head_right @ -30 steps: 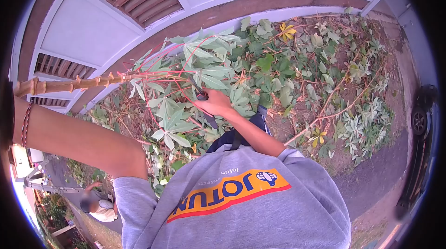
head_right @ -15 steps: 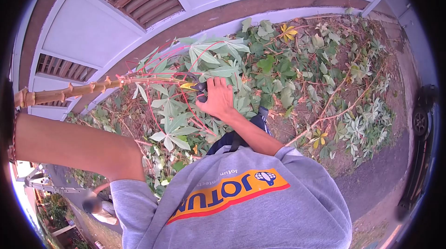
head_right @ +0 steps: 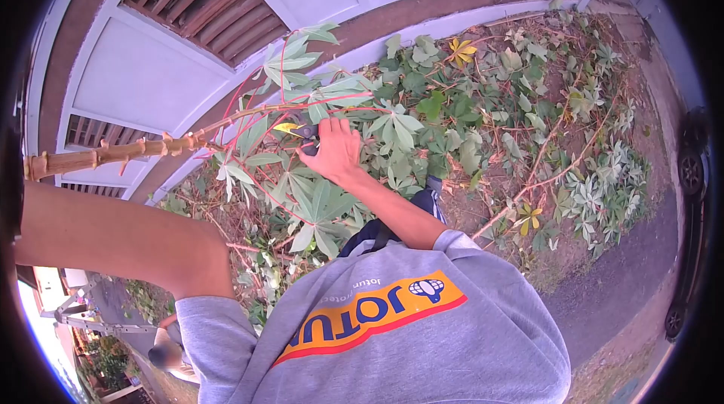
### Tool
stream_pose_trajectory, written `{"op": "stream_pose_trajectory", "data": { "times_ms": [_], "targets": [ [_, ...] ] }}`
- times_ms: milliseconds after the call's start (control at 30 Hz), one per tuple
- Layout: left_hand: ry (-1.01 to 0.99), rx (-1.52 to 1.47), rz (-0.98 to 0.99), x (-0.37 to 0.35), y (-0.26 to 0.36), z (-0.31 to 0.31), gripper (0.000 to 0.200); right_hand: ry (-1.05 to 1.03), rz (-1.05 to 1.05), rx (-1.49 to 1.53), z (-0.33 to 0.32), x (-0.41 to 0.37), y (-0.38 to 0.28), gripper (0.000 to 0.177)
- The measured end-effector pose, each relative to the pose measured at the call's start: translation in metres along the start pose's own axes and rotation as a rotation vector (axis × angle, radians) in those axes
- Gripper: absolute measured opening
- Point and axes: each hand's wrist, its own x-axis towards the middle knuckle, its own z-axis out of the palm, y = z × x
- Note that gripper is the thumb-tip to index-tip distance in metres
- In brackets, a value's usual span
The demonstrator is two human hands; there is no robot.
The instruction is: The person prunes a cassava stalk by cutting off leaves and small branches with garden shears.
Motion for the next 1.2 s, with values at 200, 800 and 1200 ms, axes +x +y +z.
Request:
{"op": "stream_pose_trajectory", "data": {
  "times_ms": [200, 800, 1200],
  "targets": [
    [0.006, -0.025, 0.009, 0.003, 0.009, 0.006, 0.012, -0.040, 0.179, 0.188, 0.005, 0.020, -0.018, 0.061],
    [0.022, -0.036, 0.025, 0.006, 0.021, 0.011, 0.013, -0.169, 0.322, 0.378, -0.005, 0.035, -0.014, 0.051],
    [0.033, -0.014, 0.066, 0.010, 0.026, 0.003, 0.014, -0.653, 0.276, 0.566, -0.075, 0.003, 0.030, 0.054]
  ]
}}
